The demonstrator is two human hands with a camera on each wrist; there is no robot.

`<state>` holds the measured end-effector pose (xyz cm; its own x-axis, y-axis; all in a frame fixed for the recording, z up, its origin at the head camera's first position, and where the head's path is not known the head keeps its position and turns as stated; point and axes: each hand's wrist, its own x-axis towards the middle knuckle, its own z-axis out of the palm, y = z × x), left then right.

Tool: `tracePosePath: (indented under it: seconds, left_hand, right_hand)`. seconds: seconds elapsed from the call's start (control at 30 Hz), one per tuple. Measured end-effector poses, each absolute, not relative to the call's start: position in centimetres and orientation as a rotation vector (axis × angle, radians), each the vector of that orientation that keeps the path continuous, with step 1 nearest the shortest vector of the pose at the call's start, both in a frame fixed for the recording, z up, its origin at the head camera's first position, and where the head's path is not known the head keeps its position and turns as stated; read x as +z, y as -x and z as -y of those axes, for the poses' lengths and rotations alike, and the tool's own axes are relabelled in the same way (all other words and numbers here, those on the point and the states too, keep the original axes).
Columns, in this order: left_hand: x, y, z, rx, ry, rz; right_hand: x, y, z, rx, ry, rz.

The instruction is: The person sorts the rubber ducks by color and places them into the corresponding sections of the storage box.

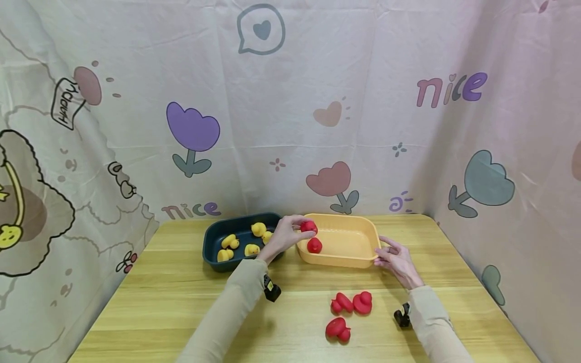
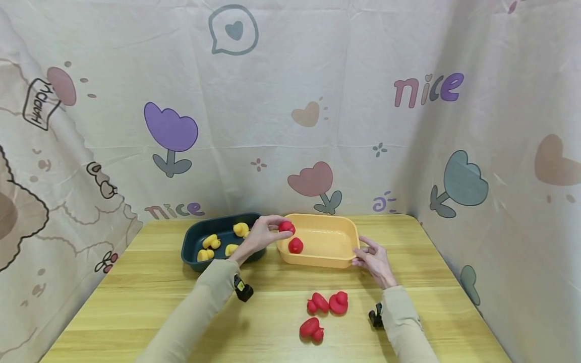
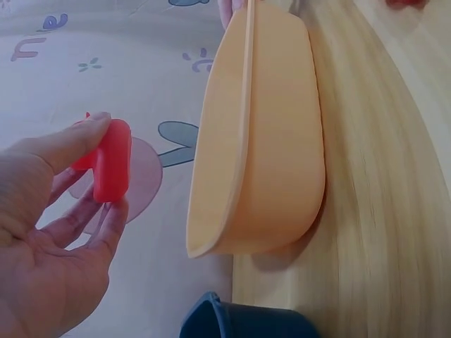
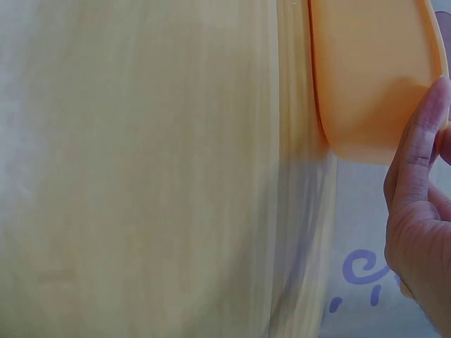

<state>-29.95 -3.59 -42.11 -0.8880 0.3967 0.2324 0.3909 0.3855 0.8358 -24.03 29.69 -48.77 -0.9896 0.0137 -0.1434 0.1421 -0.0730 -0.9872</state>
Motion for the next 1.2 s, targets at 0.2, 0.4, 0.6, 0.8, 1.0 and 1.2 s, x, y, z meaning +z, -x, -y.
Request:
tracePosePath:
  seconds: [0.2, 0.4, 0.6, 0.8, 1.0, 1.2]
  left_hand:
    - [-42.5, 30.7, 2.4, 1.603, -0.679, -2.587]
    - [-43.0, 30.9, 1.4, 1.576, -0.663, -2.598]
    - [-43.5, 31.0, 0.4, 1.567, -0.617, -2.635]
    - [-43.7, 31.2, -0.7, 1.606, -0.534, -2.674]
    - [-43.6, 30.9, -1.8, 1.638, -0.422, -2.701]
    - [-43.7, 30.8, -2.0, 1.65, -0.341, -2.716]
  right_hand:
    - [-48.7, 24.1, -29.7, -2.227, -0.168, -2.079]
    - [-48.7, 24.1, -29.7, -2.229, -0.17, -2.078]
    - [-48.7, 24.1, -29.6, -2.233, -0.164, -2.075]
    - [-48.8, 24.0, -29.7, -2.246, -0.157, -2.062]
    - [-49.0, 24.0, -29.8, -2.256, -0.161, -2.046]
    - [-49.1, 24.0, -29.9, -2.259, -0.155, -2.039]
